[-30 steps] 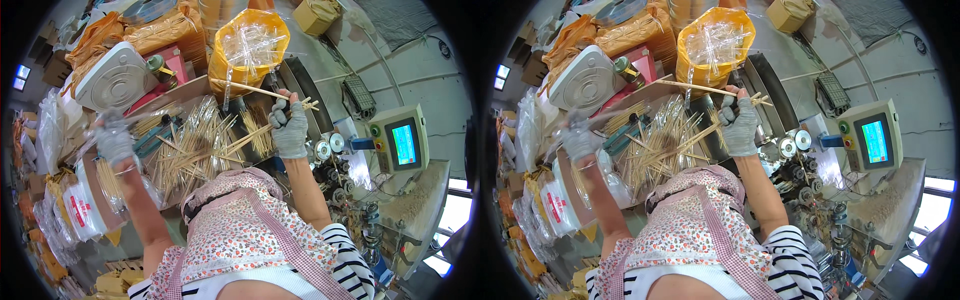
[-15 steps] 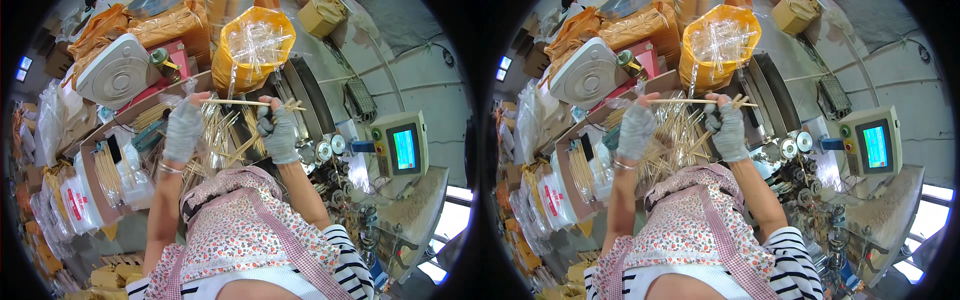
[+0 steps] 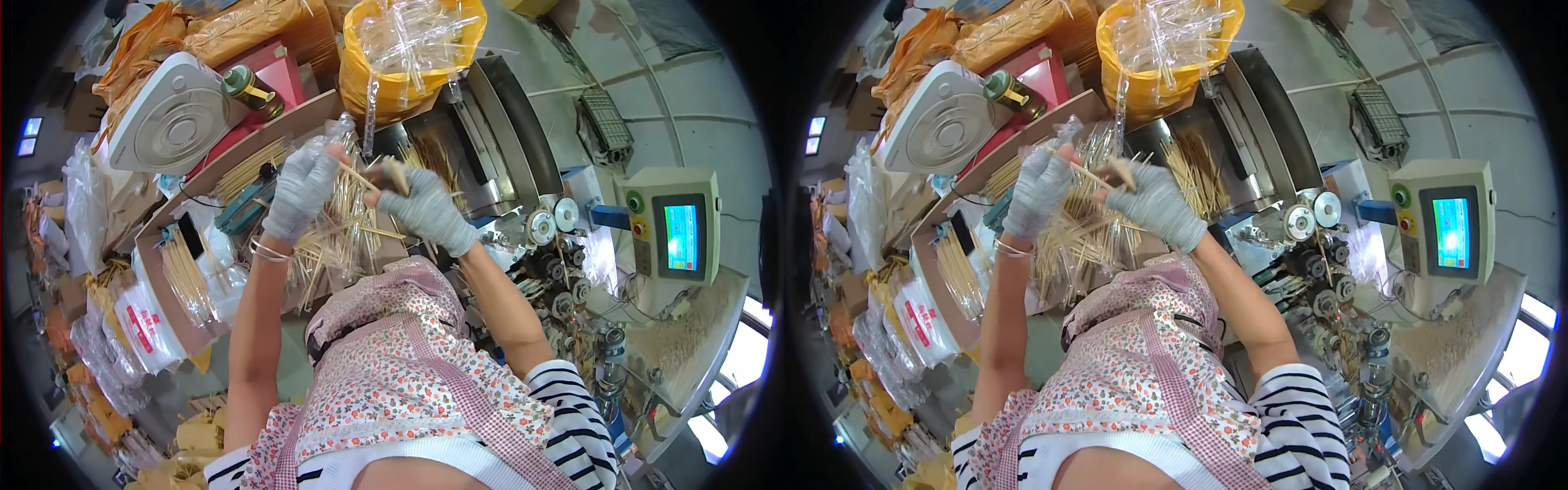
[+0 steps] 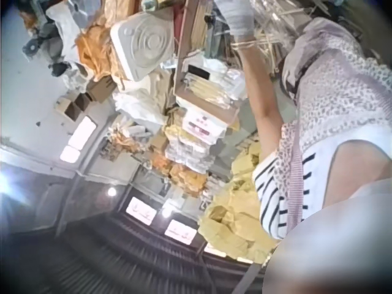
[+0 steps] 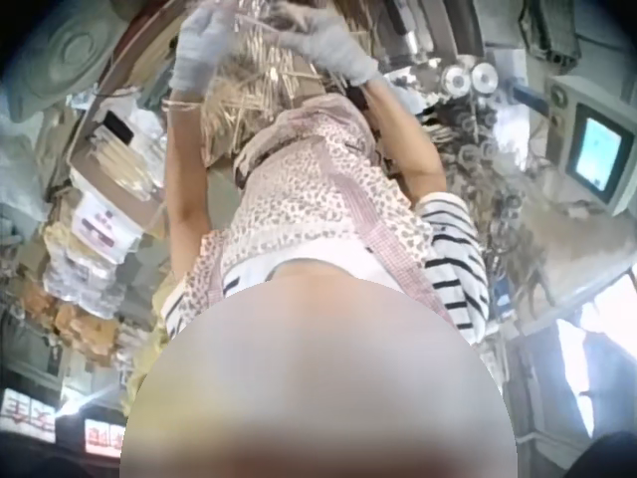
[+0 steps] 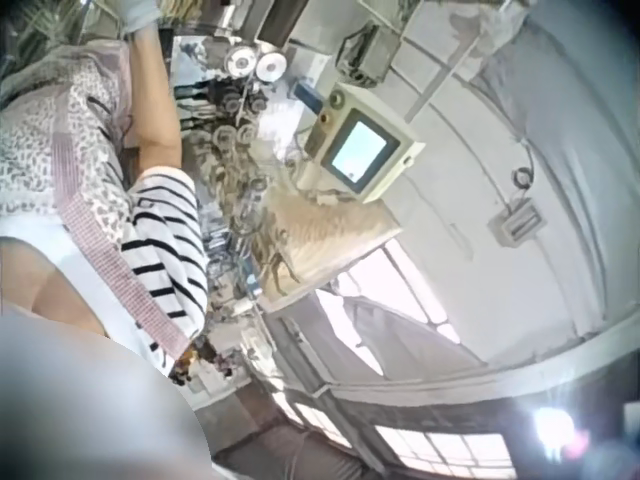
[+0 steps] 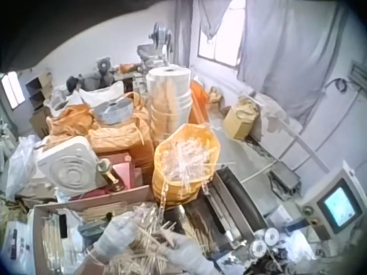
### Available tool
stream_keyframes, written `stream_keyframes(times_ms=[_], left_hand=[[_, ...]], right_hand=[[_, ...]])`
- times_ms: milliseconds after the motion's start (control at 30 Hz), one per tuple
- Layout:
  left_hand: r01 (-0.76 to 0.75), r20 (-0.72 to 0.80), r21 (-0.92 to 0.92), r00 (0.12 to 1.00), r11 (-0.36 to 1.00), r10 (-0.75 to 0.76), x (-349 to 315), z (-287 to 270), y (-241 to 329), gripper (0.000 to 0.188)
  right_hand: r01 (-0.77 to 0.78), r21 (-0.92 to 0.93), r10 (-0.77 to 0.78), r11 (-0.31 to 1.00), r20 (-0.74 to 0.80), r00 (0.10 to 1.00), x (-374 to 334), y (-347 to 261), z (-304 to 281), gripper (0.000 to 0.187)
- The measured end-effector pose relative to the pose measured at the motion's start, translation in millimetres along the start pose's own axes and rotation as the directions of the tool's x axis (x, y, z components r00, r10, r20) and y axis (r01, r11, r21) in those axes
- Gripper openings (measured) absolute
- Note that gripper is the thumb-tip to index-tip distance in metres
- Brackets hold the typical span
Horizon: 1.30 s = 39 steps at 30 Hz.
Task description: Sorting and feeding bamboo skewers into a packaging machine on a production floor.
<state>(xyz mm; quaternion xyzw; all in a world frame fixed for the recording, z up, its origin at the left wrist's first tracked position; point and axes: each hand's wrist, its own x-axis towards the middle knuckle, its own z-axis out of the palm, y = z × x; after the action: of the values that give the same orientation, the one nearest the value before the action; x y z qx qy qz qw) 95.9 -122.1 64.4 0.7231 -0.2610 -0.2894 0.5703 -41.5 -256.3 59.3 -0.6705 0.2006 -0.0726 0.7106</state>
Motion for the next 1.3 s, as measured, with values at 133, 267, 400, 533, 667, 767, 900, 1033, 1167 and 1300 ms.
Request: stream_keyframes(times_ms=[133,267,400,533,667,767,900,1033,1167,1300], left_hand=[[0.106,0.042,-0.064,0.994,0.992,-0.103,13.9,9.8,16.2,0.017],[0.263,0.082,-0.422,0.964,0.868,-0.252,20.9,12.3,18.2,0.013],[0.305,0.168,-0.643,0.951,0.703,-0.259,22.4,11.9,8.6,0.015],[0.32,0.165,-0.625,0.946,0.712,-0.28,22.7,13.7,10.9,0.016],[0.333,0.158,-0.597,0.941,0.73,-0.299,20.1,18.2,13.0,0.016],[0.348,0.183,-0.607,0.936,0.715,-0.3,19.1,19.3,8.6,0.016],[0.352,0.151,-0.606,0.931,0.713,-0.332,19.0,25.0,4.3,0.019],[0.38,0.206,-0.597,0.924,0.706,-0.323,19.9,23.5,4.4,0.016],[0.356,0.187,-0.464,0.934,0.811,-0.303,26.7,31.4,7.2,0.016],[0.296,0.12,-0.172,0.953,0.94,-0.278,45.3,47.6,0.4,0.018]], right_hand=[[-0.156,0.105,0.149,0.982,0.071,0.986,3.7,16.0,-2.6,0.019],[-0.184,0.267,0.2,0.946,-0.034,0.979,0.3,15.3,0.1,0.013],[-0.2,0.328,0.236,0.923,-0.076,0.969,0.8,17.1,-1.8,0.015],[-0.205,0.283,0.23,0.937,-0.058,0.971,2.1,13.7,-6.5,0.015],[-0.146,0.288,0.181,0.946,-0.1,0.978,1.2,19.1,-3.0,0.016],[-0.139,0.292,0.173,0.946,-0.094,0.98,-1.0,16.0,-3.0,0.016],[-0.17,0.275,0.2,0.946,-0.083,0.976,-1.2,15.0,-2.8,0.016],[-0.175,0.25,0.203,0.952,-0.093,0.975,1.4,20.0,-2.4,0.016],[-0.132,0.24,0.152,0.962,-0.066,0.986,4.3,19.5,-5.5,0.018],[-0.015,0.109,0.032,0.994,-0.156,0.987,24.2,11.3,-11.7,0.021]])
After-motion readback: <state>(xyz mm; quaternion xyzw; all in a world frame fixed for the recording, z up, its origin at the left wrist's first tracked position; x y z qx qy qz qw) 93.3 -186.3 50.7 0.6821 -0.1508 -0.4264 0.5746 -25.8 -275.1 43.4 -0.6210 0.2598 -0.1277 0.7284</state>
